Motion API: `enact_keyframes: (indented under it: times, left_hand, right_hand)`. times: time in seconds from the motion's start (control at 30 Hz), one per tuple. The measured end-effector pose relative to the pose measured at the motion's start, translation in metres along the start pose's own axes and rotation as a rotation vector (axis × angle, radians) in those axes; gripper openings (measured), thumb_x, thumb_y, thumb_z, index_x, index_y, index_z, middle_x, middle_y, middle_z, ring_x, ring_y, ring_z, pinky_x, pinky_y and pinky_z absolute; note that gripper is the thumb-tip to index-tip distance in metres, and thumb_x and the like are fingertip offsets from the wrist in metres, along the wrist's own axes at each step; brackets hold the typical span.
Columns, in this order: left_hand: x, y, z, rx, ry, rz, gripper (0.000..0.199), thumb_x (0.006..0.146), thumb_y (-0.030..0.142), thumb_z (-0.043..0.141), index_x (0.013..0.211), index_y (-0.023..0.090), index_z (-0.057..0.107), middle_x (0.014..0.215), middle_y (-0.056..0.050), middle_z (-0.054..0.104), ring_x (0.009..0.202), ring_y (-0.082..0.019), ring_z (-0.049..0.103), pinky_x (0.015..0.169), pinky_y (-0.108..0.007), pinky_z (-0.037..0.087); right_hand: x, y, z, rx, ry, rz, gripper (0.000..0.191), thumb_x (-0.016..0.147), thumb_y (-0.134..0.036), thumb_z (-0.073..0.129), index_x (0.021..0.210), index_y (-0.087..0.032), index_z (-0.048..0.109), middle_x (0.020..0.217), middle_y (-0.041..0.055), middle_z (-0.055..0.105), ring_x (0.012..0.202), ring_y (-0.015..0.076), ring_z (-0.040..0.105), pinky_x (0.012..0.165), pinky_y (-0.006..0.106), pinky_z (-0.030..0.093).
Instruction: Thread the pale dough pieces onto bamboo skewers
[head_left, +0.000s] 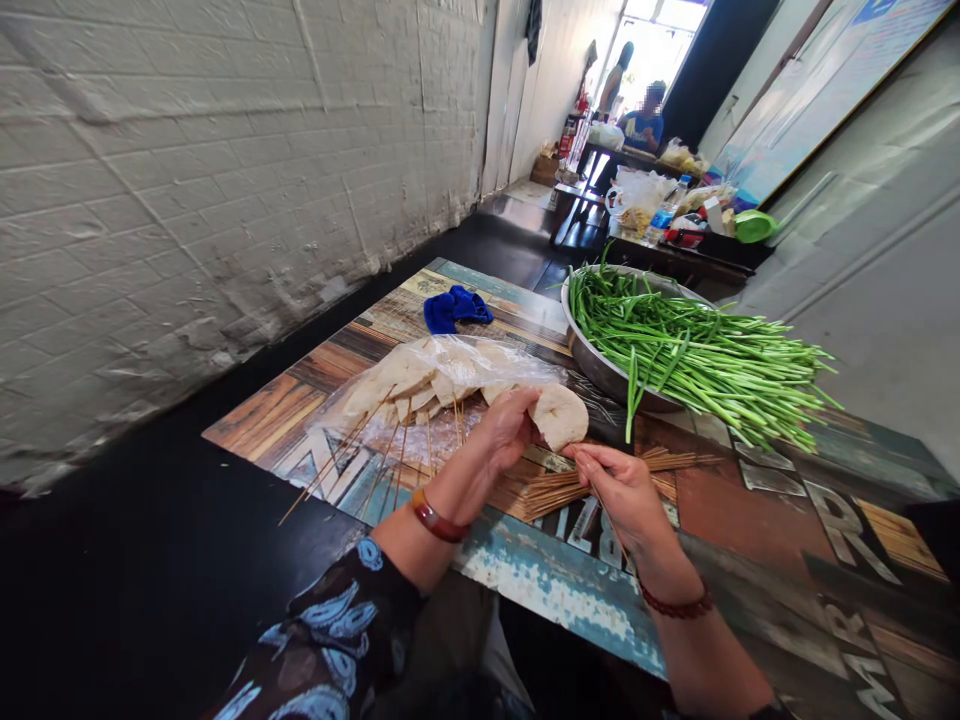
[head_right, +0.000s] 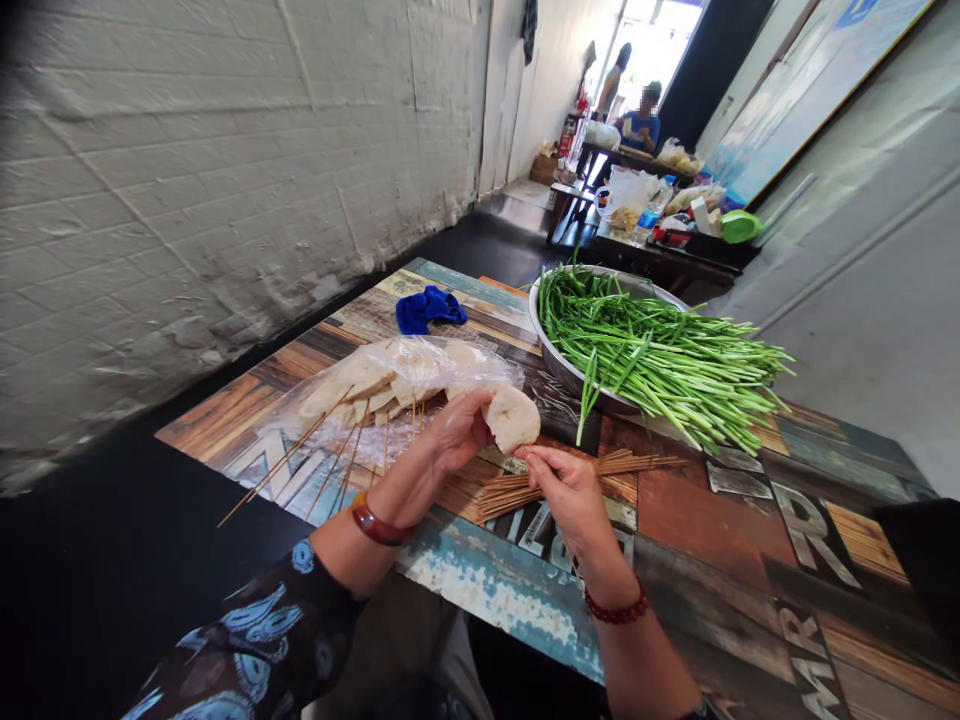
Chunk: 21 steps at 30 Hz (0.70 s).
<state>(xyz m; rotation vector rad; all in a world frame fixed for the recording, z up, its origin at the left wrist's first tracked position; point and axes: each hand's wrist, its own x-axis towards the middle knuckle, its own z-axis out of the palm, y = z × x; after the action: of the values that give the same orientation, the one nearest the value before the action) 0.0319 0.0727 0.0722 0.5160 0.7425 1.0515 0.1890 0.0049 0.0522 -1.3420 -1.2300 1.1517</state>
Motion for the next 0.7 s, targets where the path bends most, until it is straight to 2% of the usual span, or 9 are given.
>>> enact_keyframes:
  times: [0.27, 0.47, 0.7]
  left_hand:
    - [-0.0025, 0.0010, 0.0066, 0.079, 0.064, -0.021, 0.015, 0.069, 0.028, 0.061, 0.071, 0.013, 0.062, 0.064, -0.002, 0.062, 0.052, -0.013, 0.055, 0.050, -0.025, 0.045]
    - [-0.0031, -0.0011, 0.0071, 0.084, 0.045, 0.001, 0.017, 0.067, 0.029, 0.063, 0.072, 0.012, 0.062, 0.065, -0.003, 0.063, 0.054, -0.014, 0.057, 0.051, -0.025, 0.047]
    - [-0.0029, -0.0026, 0.0055, 0.039, 0.012, 0.025, 0.019, 0.068, 0.030, 0.067, 0.074, 0.012, 0.064, 0.067, -0.004, 0.064, 0.055, -0.014, 0.058, 0.048, -0.024, 0.047]
  right_hand:
    - [-0.0003, -0.0010, 0.0032, 0.009, 0.010, 0.017, 0.033, 0.073, -0.048, 0.073, 0.080, -0.016, 0.077, 0.058, 0.0004, 0.059, 0.058, 0.0126, 0.049, 0.058, 0.026, 0.037]
    - [-0.0007, -0.0009, 0.0042, 0.013, 0.001, 0.017, 0.033, 0.073, -0.050, 0.073, 0.071, -0.016, 0.073, 0.058, 0.0001, 0.059, 0.058, 0.0124, 0.049, 0.059, 0.026, 0.038]
    - [-0.0008, -0.0044, 0.0077, 0.016, 0.013, -0.005, 0.033, 0.074, -0.049, 0.072, 0.069, -0.017, 0.071, 0.058, -0.0001, 0.059, 0.060, 0.0131, 0.052, 0.060, 0.026, 0.040]
